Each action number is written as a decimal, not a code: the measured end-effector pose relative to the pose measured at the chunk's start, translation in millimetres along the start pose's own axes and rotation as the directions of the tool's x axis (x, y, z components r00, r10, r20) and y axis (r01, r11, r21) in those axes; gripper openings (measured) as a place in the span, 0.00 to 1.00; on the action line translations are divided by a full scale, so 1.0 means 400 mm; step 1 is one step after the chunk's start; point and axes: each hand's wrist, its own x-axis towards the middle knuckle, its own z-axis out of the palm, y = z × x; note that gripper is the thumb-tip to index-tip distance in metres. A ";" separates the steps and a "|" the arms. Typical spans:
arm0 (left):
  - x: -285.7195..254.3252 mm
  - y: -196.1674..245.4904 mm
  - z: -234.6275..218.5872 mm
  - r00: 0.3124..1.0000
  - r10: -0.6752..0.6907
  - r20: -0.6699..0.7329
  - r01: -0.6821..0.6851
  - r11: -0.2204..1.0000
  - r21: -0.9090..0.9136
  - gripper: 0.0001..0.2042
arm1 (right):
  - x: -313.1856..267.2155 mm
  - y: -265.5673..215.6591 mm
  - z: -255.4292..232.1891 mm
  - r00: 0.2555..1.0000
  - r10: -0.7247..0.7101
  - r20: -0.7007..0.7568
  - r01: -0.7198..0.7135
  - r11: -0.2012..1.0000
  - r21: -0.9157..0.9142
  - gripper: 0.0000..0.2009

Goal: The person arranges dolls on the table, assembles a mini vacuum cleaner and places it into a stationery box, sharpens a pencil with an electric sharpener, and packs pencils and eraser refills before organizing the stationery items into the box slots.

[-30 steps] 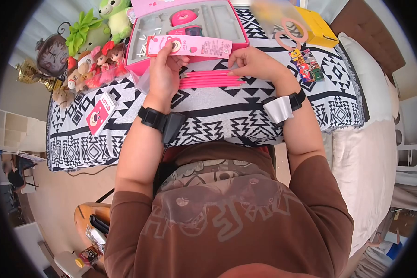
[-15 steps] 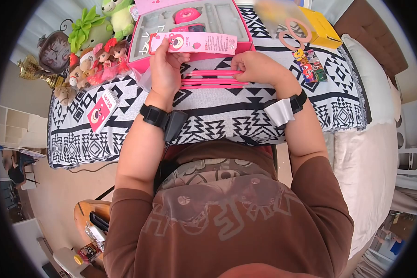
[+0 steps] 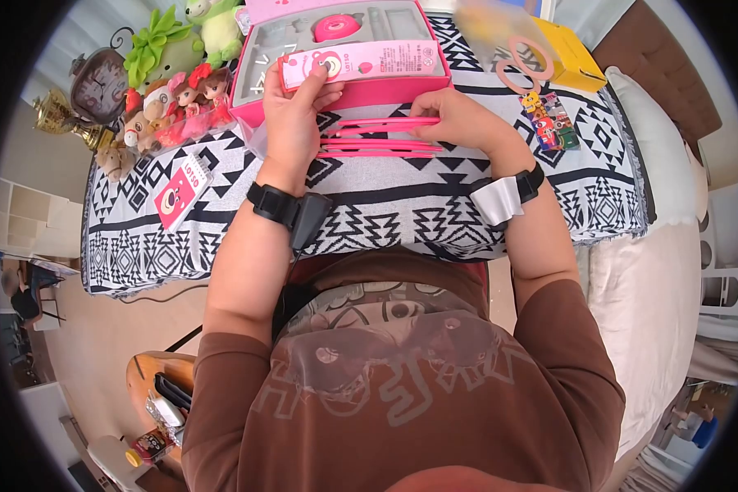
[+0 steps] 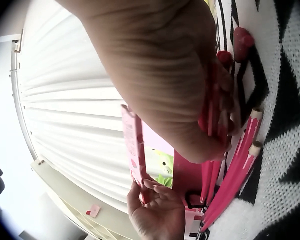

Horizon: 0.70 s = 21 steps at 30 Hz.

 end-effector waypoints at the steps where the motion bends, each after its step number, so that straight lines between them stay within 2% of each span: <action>1: -0.001 -0.001 0.001 1.000 0.001 0.000 -0.001 1.000 0.000 0.10 | 0.001 0.000 -0.001 1.000 0.000 0.000 0.000 1.000 -0.001 0.07; 4: -0.004 -0.001 0.000 0.999 -0.015 0.036 0.014 0.999 0.029 0.10 | 0.002 0.001 -0.002 0.998 -0.047 -0.033 0.047 0.999 0.024 0.08; 7: 0.001 -0.003 -0.007 0.994 -0.087 0.073 0.090 0.995 -0.038 0.11 | 0.005 0.006 -0.003 0.991 -0.116 -0.072 0.121 0.990 0.067 0.12; 9: 0.001 -0.008 -0.006 0.997 -0.072 0.035 0.075 0.993 -0.088 0.10 | 0.010 0.010 -0.004 0.968 -0.237 -0.082 0.250 0.939 0.237 0.18; 10: 0.000 -0.010 -0.006 0.997 -0.072 0.035 0.075 0.993 -0.089 0.10 | 0.007 0.010 -0.008 0.968 -0.237 -0.082 0.250 0.939 0.237 0.18; 12: -0.003 -0.013 -0.001 0.994 -0.101 0.037 0.097 0.990 0.098 0.10 | -0.004 -0.016 -0.020 0.989 -0.108 -0.100 0.131 0.956 0.263 0.20; 13: -0.007 -0.015 0.003 0.994 -0.100 0.038 0.096 0.991 0.098 0.10 | -0.005 -0.018 -0.023 0.989 -0.109 -0.100 0.132 0.956 0.262 0.20; 15: -0.019 -0.020 0.012 0.979 -0.148 0.140 0.105 0.955 0.279 0.11 | -0.007 -0.018 -0.030 0.982 -0.094 -0.161 0.136 0.952 0.274 0.19; 16: -0.021 -0.024 0.009 0.979 -0.148 0.140 0.104 0.955 0.279 0.11 | -0.008 -0.021 -0.030 0.982 -0.094 -0.162 0.136 0.952 0.275 0.19; 18: -0.026 -0.026 0.012 0.949 -0.097 0.300 -0.082 0.844 0.530 0.13 | -0.010 -0.028 -0.029 0.963 -0.108 -0.248 0.194 0.914 0.355 0.18; 19: -0.032 -0.025 0.014 0.936 -0.150 0.319 -0.038 0.857 0.514 0.16 | -0.008 -0.023 -0.029 0.962 -0.107 -0.250 0.194 0.914 0.355 0.18; 21: -0.029 -0.033 0.010 0.934 -0.147 0.324 -0.050 0.847 0.529 0.16 | -0.001 -0.013 -0.027 0.928 -0.136 -0.348 0.287 0.856 0.430 0.16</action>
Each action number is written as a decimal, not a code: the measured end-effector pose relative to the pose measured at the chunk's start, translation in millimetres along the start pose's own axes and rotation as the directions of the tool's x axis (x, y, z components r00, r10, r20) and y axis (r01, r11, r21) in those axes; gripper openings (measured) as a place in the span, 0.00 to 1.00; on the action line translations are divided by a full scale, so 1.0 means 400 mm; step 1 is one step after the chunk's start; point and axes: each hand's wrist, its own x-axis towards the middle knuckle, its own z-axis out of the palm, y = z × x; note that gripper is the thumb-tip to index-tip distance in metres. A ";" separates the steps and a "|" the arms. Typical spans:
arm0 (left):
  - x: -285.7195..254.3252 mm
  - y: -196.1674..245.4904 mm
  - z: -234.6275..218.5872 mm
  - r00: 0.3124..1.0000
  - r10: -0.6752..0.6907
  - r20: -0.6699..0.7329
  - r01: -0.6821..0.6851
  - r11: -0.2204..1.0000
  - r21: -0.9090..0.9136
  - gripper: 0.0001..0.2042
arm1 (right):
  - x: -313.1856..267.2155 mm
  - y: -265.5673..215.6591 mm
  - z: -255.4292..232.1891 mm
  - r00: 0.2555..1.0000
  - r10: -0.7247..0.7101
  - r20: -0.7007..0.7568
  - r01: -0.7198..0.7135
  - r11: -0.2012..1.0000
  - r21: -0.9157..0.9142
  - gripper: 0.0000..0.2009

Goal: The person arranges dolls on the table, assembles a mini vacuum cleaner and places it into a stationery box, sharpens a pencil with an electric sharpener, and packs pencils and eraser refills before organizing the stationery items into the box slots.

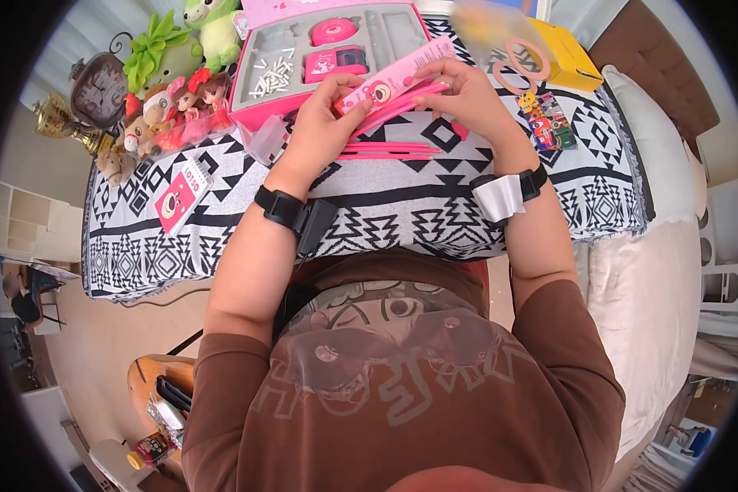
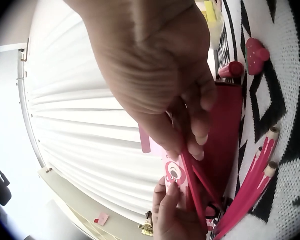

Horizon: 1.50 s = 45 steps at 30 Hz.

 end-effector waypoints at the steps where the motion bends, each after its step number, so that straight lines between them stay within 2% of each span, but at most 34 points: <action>1: 0.001 -0.003 0.000 1.000 0.005 0.003 -0.005 1.000 0.020 0.16 | -0.001 0.002 -0.003 1.000 0.000 -0.003 0.000 1.000 0.000 0.16; 4: -0.002 0.005 -0.002 0.998 0.024 -0.051 -0.018 0.992 0.122 0.15 | -0.004 -0.008 -0.006 0.998 0.022 -0.063 -0.020 0.999 0.035 0.15; 5: -0.003 0.007 -0.004 0.998 0.024 -0.050 -0.017 0.992 0.121 0.15 | -0.003 -0.007 -0.009 0.995 0.007 -0.101 -0.008 1.000 -0.010 0.14; 7: -0.003 0.013 -0.005 0.989 0.052 -0.136 -0.040 0.995 0.087 0.14 | 0.002 0.002 -0.017 0.990 -0.010 -0.141 0.002 0.998 -0.055 0.13; 8: -0.002 0.016 -0.003 0.990 0.052 -0.132 -0.041 0.995 0.087 0.14 | 0.005 0.010 -0.023 0.987 -0.049 -0.156 0.040 0.998 -0.058 0.13; 10: -0.003 0.022 0.000 0.970 0.138 -0.201 -0.146 0.989 -0.026 0.14 | 0.007 0.023 -0.032 0.981 -0.087 -0.173 0.078 0.995 -0.061 0.12; 14: -0.006 0.035 0.003 0.967 0.156 -0.202 -0.168 0.985 -0.043 0.13 | 0.011 0.018 -0.033 0.936 -0.146 -0.320 0.148 0.989 -0.020 0.09; 16: -0.004 0.027 0.003 0.974 0.120 -0.192 -0.134 0.989 -0.058 0.12 | 0.013 0.019 -0.038 0.913 -0.166 -0.372 0.182 0.983 0.008 0.08; 18: -0.002 0.013 0.000 0.980 0.119 -0.161 -0.130 0.990 -0.061 0.11 | 0.017 0.026 -0.046 0.849 -0.189 -0.494 0.251 0.966 0.062 0.07; 20: -0.003 0.014 0.002 0.984 0.119 -0.129 -0.128 0.990 -0.064 0.10 | 0.018 0.026 -0.056 0.822 -0.175 -0.542 0.282 0.952 0.119 0.07; 22: -0.010 0.027 0.005 0.997 -0.068 0.048 0.067 0.997 0.027 0.09 | 0.018 0.026 -0.065 0.793 -0.158 -0.588 0.315 0.933 0.174 0.08; 23: -0.010 0.019 0.005 0.996 -0.067 0.050 0.066 0.997 0.027 0.09 | 0.017 0.027 -0.069 0.795 -0.153 -0.587 0.331 0.921 0.207 0.08; 25: -0.010 -0.004 0.002 0.983 -0.025 0.184 -0.017 0.975 0.223 0.09 | 0.020 0.032 -0.074 0.797 -0.148 -0.586 0.346 0.907 0.242 0.08; 26: -0.010 -0.003 0.002 0.982 0.024 0.189 -0.080 0.953 0.291 0.09 | 0.022 0.034 -0.075 0.797 -0.140 -0.588 0.348 0.902 0.257 0.08; 27: -0.011 -0.001 0.003 0.982 0.023 0.189 -0.079 0.952 0.294 0.09 | 0.023 0.037 -0.075 0.797 -0.132 -0.589 0.350 0.896 0.272 0.08; 30: -0.016 0.015 0.003 0.989 0.070 0.131 -0.109 0.942 0.318 0.08 | 0.028 0.042 -0.070 0.799 -0.074 -0.597 0.339 0.875 0.345 0.07; 32: -0.017 0.039 0.005 0.983 0.178 0.053 -0.185 0.911 0.369 0.08 | 0.026 0.042 -0.067 0.808 -0.066 -0.586 0.330 0.875 0.355 0.08; 34: -0.017 0.074 0.006 0.976 0.217 0.005 -0.199 0.883 0.425 0.08 | 0.023 0.040 -0.070 0.815 -0.065 -0.576 0.324 0.875 0.360 0.09; 36: 0.006 0.108 -0.006 0.965 0.261 -0.039 -0.210 0.850 0.483 0.08 | 0.026 0.046 -0.073 0.838 0.000 -0.546 0.267 0.872 0.410 0.11; 38: 0.056 0.125 -0.044 0.888 0.453 0.080 -0.365 0.589 0.721 0.12 | 0.030 0.056 -0.075 0.857 0.004 -0.515 0.248 0.873 0.419 0.13; 39: 0.081 0.125 -0.065 0.887 0.453 0.083 -0.366 0.584 0.725 0.12 | 0.030 0.060 -0.076 0.876 0.012 -0.482 0.220 0.880 0.422 0.14; 41: 0.141 0.124 -0.110 0.945 0.254 0.208 -0.310 0.483 0.819 0.18 | 0.037 0.071 -0.060 0.879 0.014 -0.476 0.217 0.877 0.428 0.17; 42: 0.170 0.125 -0.126 0.944 0.175 0.281 -0.331 0.472 0.817 0.22 | 0.040 0.067 -0.050 0.882 0.018 -0.471 0.213 0.876 0.432 0.20; 43: 0.192 0.122 -0.132 0.942 0.176 0.285 -0.334 0.466 0.819 0.22 | 0.038 0.062 -0.044 0.881 0.014 -0.473 0.219 0.873 0.435 0.20; 45: 0.226 0.130 -0.133 0.923 -0.132 0.360 -0.288 0.381 0.878 0.26 | 0.028 0.043 -0.032 0.911 0.014 -0.411 0.100 0.962 0.255 0.24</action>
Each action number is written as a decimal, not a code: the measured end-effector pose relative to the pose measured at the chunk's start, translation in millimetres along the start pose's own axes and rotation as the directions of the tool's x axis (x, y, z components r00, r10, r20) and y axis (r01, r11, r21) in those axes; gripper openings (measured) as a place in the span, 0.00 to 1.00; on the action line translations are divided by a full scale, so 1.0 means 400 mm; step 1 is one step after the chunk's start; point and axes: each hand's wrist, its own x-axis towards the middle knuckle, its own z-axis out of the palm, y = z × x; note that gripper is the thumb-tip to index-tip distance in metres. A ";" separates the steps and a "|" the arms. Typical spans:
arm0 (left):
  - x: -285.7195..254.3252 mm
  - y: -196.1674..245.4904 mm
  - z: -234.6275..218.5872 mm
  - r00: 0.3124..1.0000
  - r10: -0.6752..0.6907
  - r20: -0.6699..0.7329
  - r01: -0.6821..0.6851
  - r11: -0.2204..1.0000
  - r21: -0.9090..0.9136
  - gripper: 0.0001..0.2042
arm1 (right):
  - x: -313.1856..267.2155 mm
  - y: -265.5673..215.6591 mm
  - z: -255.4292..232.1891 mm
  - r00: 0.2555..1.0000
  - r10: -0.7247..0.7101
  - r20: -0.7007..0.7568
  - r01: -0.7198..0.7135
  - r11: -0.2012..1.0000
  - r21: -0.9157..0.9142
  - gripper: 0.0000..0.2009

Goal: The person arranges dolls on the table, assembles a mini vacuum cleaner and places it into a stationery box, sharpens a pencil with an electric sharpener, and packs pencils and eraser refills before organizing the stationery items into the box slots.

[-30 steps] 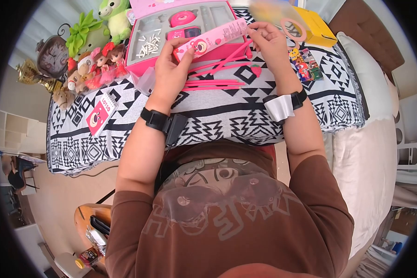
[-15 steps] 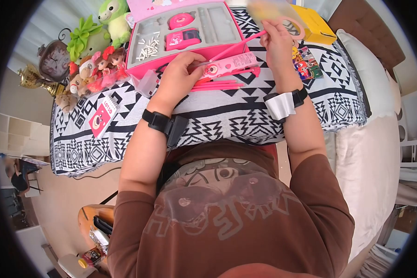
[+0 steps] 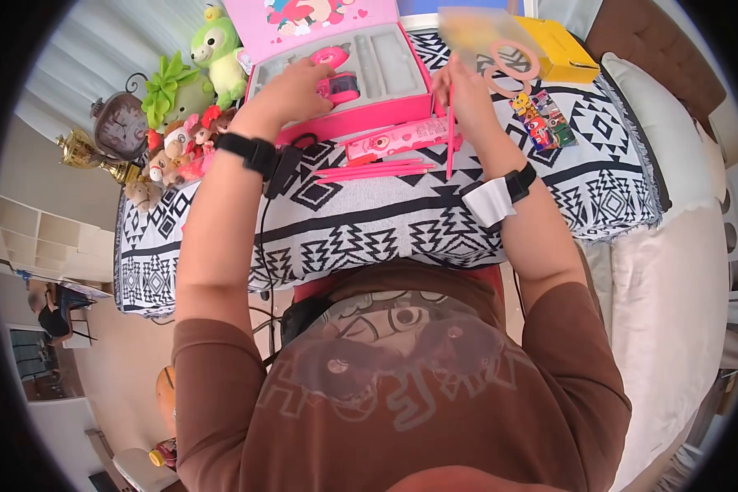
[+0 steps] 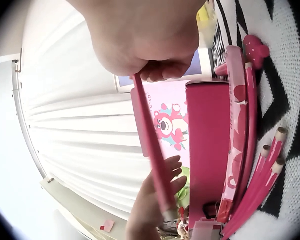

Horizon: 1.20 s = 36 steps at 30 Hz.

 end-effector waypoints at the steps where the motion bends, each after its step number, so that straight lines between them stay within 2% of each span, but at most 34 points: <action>1: 0.020 -0.001 -0.006 1.000 0.001 -0.001 -0.001 1.000 0.006 0.26 | 0.022 0.048 -0.025 0.997 0.000 0.075 0.003 0.999 -0.037 0.26; 2: 0.041 0.004 -0.010 0.991 -0.061 0.119 0.056 0.997 0.046 0.28 | 0.016 0.035 -0.017 0.997 -0.004 0.074 0.007 0.999 -0.033 0.26; 3: 0.058 0.007 -0.013 0.964 -0.126 0.235 0.108 0.990 0.091 0.30 | 0.005 0.024 -0.009 0.994 0.030 0.103 -0.017 0.992 -0.122 0.25; 4: 0.069 0.009 -0.015 0.964 -0.126 0.234 0.106 0.990 0.095 0.30 | -0.005 0.013 0.001 0.989 0.066 0.129 -0.038 0.977 -0.211 0.25; 7: 0.096 0.013 -0.017 0.937 -0.174 0.304 0.118 0.974 0.195 0.31 | -0.025 -0.002 0.017 0.974 0.126 0.188 -0.071 0.959 -0.273 0.25; 9: 0.108 0.001 -0.005 0.936 -0.101 0.338 0.020 0.972 0.234 0.29 | -0.021 0.016 0.018 0.967 0.133 0.219 -0.062 0.951 -0.302 0.25; 13: 0.111 -0.007 0.007 0.952 -0.086 0.293 0.010 0.968 0.253 0.26 | -0.021 0.022 0.021 0.957 0.156 0.243 -0.068 0.939 -0.336 0.26; 16: 0.102 -0.018 0.004 0.965 -0.049 0.257 0.002 0.983 0.182 0.25 | -0.018 0.021 0.020 0.950 0.191 0.247 -0.082 0.915 -0.394 0.26; 19: 0.101 -0.020 -0.007 0.954 -0.063 0.293 0.015 0.986 0.164 0.24 | -0.025 0.015 0.026 0.961 0.169 0.218 -0.088 0.938 -0.336 0.23; 22: 0.085 -0.018 -0.030 0.957 -0.081 0.280 0.064 0.996 0.070 0.26 | -0.022 0.022 0.025 0.962 0.158 0.222 -0.074 0.936 -0.343 0.23; 24: 0.072 -0.034 -0.045 0.963 -0.069 0.261 0.104 0.987 -0.122 0.29 | -0.021 0.022 0.025 0.961 0.165 0.224 -0.081 0.937 -0.340 0.23; 25: 0.067 -0.045 -0.044 0.963 -0.069 0.261 0.104 0.987 -0.122 0.29 | -0.021 0.021 0.025 0.959 0.171 0.225 -0.088 0.937 -0.338 0.22; 27: 0.058 -0.063 -0.040 0.992 -0.098 0.080 0.116 0.958 -0.263 0.36 | -0.024 0.018 0.028 0.961 0.164 0.221 -0.083 0.939 -0.335 0.22; 28: 0.057 -0.074 -0.043 0.992 -0.098 0.079 0.115 0.958 -0.263 0.36 | -0.026 0.016 0.029 0.963 0.158 0.217 -0.080 0.940 -0.331 0.22; 29: 0.052 -0.067 -0.059 0.987 -0.145 0.071 0.161 0.863 -0.479 0.37 | -0.028 0.014 0.030 0.963 0.158 0.218 -0.079 0.940 -0.331 0.22; 30: 0.048 -0.059 -0.074 0.979 -0.191 0.075 0.191 0.719 -0.668 0.37 | -0.029 0.011 0.030 0.963 0.156 0.220 -0.079 0.943 -0.322 0.22; 31: 0.035 -0.045 -0.073 0.974 -0.226 0.027 0.171 0.645 -0.745 0.32 | -0.029 0.010 0.030 0.963 0.153 0.222 -0.079 0.947 -0.312 0.22; 32: 0.026 -0.033 -0.068 0.974 -0.226 0.027 0.170 0.645 -0.745 0.32 | -0.029 0.010 0.030 0.963 0.153 0.221 -0.078 0.947 -0.312 0.22; 34: 0.006 -0.012 -0.055 0.971 -0.238 -0.010 0.034 0.182 -0.983 0.26 | -0.030 0.014 0.032 0.965 0.155 0.210 -0.085 0.948 -0.308 0.21; 35: -0.015 0.027 -0.051 0.967 -0.254 0.007 0.015 0.029 -0.999 0.25 | -0.029 0.016 0.032 0.965 0.156 0.210 -0.086 0.948 -0.308 0.21; 36: -0.034 0.049 -0.041 0.967 -0.255 0.008 0.016 0.028 -0.999 0.25 | -0.028 0.019 0.032 0.967 0.139 0.213 -0.068 0.948 -0.309 0.21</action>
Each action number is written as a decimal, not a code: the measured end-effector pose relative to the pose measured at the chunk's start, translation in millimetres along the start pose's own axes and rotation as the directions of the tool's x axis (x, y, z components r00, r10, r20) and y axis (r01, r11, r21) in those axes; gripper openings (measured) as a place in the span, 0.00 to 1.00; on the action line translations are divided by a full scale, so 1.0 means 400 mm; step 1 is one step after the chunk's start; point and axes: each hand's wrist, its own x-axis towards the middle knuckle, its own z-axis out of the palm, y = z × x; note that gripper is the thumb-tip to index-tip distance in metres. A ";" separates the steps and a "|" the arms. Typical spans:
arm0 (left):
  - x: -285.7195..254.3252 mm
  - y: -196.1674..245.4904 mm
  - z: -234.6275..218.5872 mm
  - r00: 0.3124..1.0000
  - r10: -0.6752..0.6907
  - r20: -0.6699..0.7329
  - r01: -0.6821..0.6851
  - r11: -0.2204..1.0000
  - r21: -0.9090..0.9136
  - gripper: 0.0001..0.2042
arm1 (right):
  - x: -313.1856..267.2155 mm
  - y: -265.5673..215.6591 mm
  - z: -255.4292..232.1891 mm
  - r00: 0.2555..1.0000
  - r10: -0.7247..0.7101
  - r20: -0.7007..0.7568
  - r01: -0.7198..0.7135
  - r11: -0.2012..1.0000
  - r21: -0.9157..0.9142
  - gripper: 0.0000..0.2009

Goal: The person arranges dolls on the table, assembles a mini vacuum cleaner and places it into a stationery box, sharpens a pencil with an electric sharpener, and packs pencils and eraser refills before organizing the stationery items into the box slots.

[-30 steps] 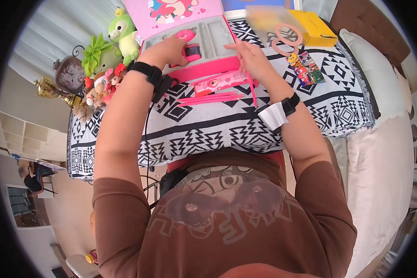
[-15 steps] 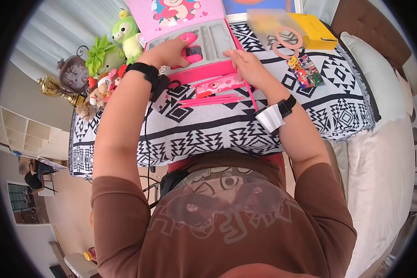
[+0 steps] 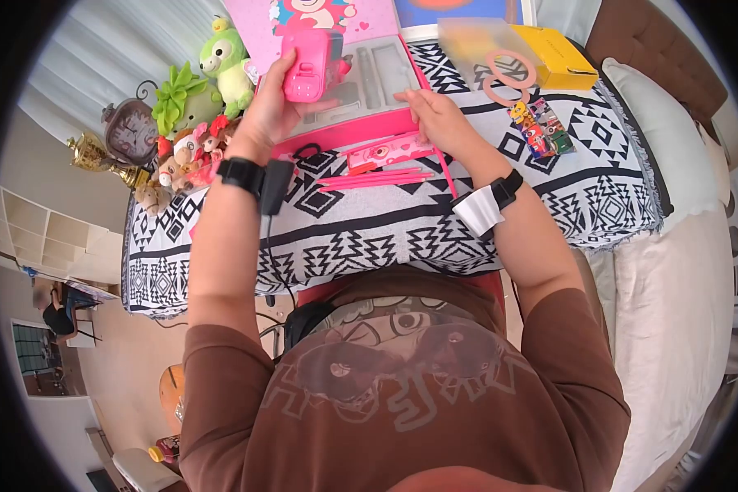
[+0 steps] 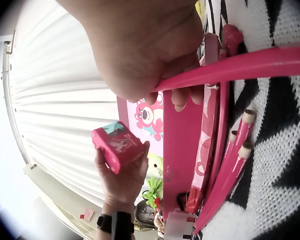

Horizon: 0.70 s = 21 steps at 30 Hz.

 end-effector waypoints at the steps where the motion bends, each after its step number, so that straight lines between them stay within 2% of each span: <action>1: -0.021 -0.011 0.012 0.996 0.010 0.083 0.006 0.980 -0.197 0.26 | 0.000 0.002 0.000 1.000 -0.016 -0.003 0.016 1.000 -0.006 0.20; 2: -0.040 -0.024 0.025 0.986 0.038 0.162 0.028 0.922 -0.387 0.28 | -0.003 0.000 0.000 1.000 -0.013 -0.002 0.013 1.000 -0.008 0.20; 4: -0.064 -0.061 0.045 0.992 0.006 0.123 0.050 0.894 -0.445 0.31 | -0.010 -0.012 -0.001 0.996 -0.079 -0.027 0.081 0.996 0.041 0.20; 6: -0.088 -0.094 0.048 0.946 0.010 0.325 0.196 0.779 -0.595 0.34 | -0.010 -0.023 -0.008 0.994 -0.094 -0.058 0.099 0.990 0.103 0.21; 8: -0.105 -0.122 0.058 0.952 0.002 0.307 0.191 0.780 -0.596 0.37 | -0.003 -0.022 -0.017 0.990 -0.106 -0.089 0.119 0.979 0.164 0.21; 10: -0.113 -0.155 0.057 0.947 0.046 0.318 0.180 0.744 -0.643 0.37 | 0.008 -0.013 -0.027 0.966 -0.169 -0.197 0.211 0.953 0.218 0.23; 12: -0.114 -0.186 0.050 0.954 0.036 0.298 0.176 0.736 -0.654 0.35 | 0.007 -0.029 -0.032 0.956 -0.173 -0.236 0.220 0.956 0.194 0.25; 14: -0.108 -0.215 0.034 0.934 0.077 0.348 0.207 0.677 -0.706 0.30 | -0.001 -0.035 -0.033 0.941 -0.173 -0.290 0.260 0.919 0.297 0.27; 16: -0.104 -0.237 0.023 0.930 0.083 0.359 0.227 0.638 -0.736 0.27 | -0.001 -0.031 -0.038 0.946 -0.153 -0.285 0.239 0.924 0.298 0.26; 18: -0.102 -0.254 0.018 0.922 0.100 0.374 0.244 0.600 -0.762 0.25 | -0.006 -0.045 -0.038 0.943 -0.110 -0.315 0.244 0.870 0.428 0.24; 20: -0.108 -0.267 0.016 0.968 0.029 0.247 0.175 0.630 -0.757 0.22 | 0.002 -0.037 -0.045 0.939 -0.125 -0.321 0.265 0.858 0.440 0.22; 21: -0.109 -0.269 0.016 0.968 0.024 0.248 0.178 0.629 -0.757 0.22 | 0.000 -0.044 -0.044 0.929 -0.125 -0.349 0.288 0.834 0.470 0.22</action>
